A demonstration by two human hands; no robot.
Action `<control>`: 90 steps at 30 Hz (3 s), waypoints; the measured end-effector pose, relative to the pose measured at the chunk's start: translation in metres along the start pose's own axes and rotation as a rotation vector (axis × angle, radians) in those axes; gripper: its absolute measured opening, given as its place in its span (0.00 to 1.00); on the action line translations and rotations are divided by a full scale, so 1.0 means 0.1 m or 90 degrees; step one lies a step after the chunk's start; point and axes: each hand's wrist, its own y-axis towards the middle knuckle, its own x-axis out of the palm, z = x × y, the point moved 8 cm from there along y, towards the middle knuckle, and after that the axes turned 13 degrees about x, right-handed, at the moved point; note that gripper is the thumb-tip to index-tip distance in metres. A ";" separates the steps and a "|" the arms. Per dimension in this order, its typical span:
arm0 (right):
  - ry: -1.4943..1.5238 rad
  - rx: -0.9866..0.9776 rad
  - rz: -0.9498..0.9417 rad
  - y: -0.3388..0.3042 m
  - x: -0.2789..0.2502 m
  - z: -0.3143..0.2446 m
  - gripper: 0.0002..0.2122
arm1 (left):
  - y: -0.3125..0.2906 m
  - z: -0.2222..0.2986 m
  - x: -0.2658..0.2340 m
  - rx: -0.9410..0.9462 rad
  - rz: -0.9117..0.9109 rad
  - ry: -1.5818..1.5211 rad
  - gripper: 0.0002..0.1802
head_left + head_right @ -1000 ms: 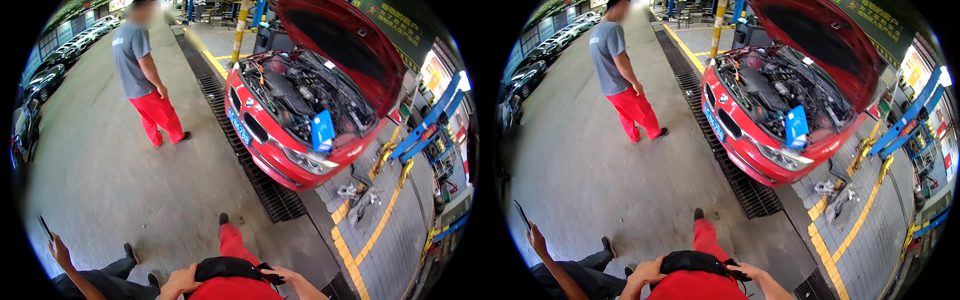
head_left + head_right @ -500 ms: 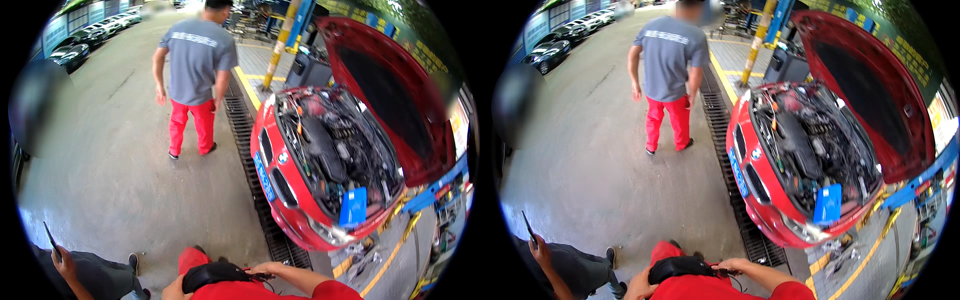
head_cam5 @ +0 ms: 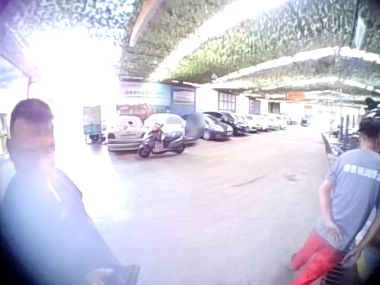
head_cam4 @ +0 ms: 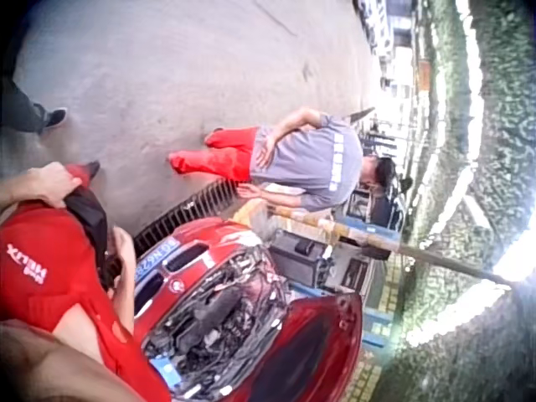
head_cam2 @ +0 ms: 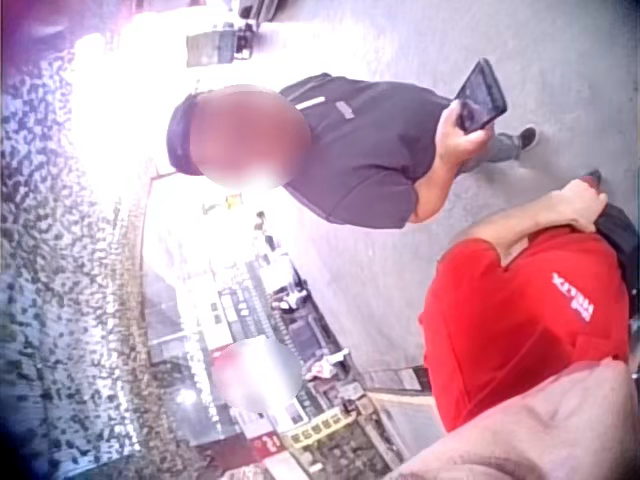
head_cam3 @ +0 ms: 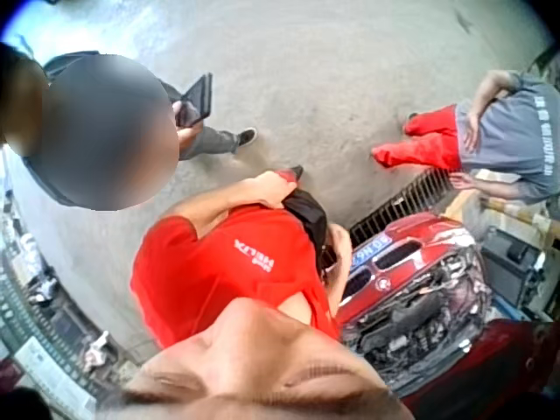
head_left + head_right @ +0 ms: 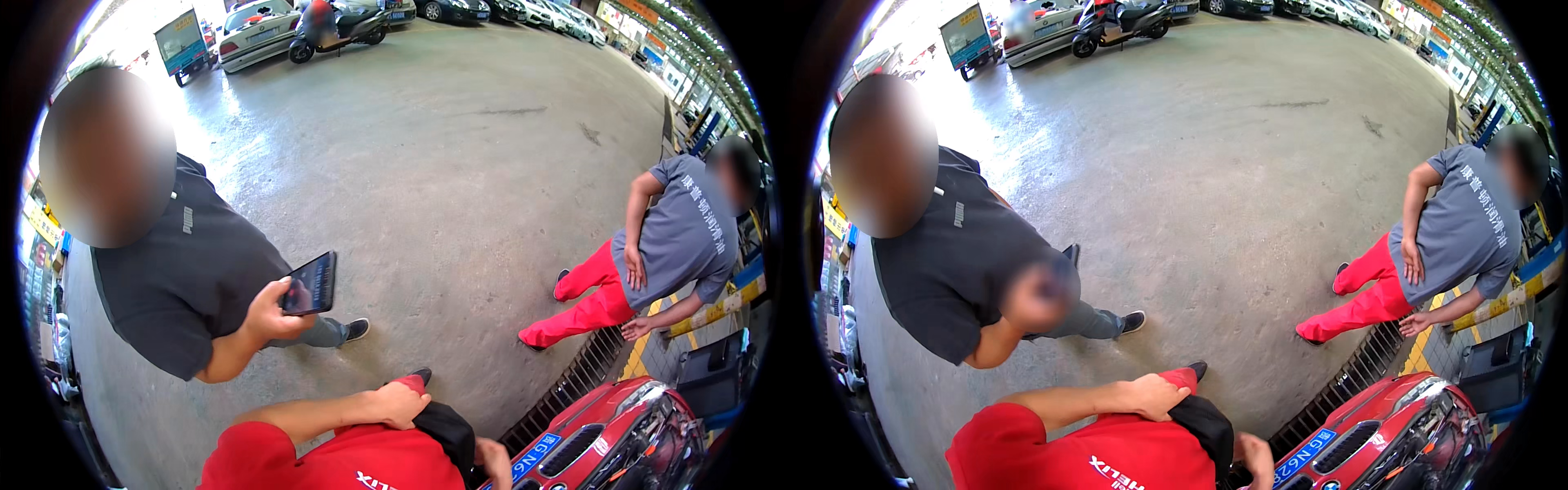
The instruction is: The person puts on gloves and cleans a large metal engine block using a white cloth. They wipe the exterior and interior surfaces, turning the part over to access different sides, and place it on the floor.
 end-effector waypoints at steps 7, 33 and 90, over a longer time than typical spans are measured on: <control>0.040 -0.181 -0.219 0.84 -0.33 -2.29 0.25 | 0.96 -0.76 -0.70 -0.133 -0.022 -0.046 0.31; -0.040 -0.023 -0.376 4.01 -4.71 -7.25 0.33 | 6.63 -2.87 -4.70 -0.125 0.161 -0.153 0.21; 0.498 0.022 -0.055 8.17 -15.88 -14.22 0.17 | 19.95 -6.19 -14.01 0.201 -0.313 -0.320 0.13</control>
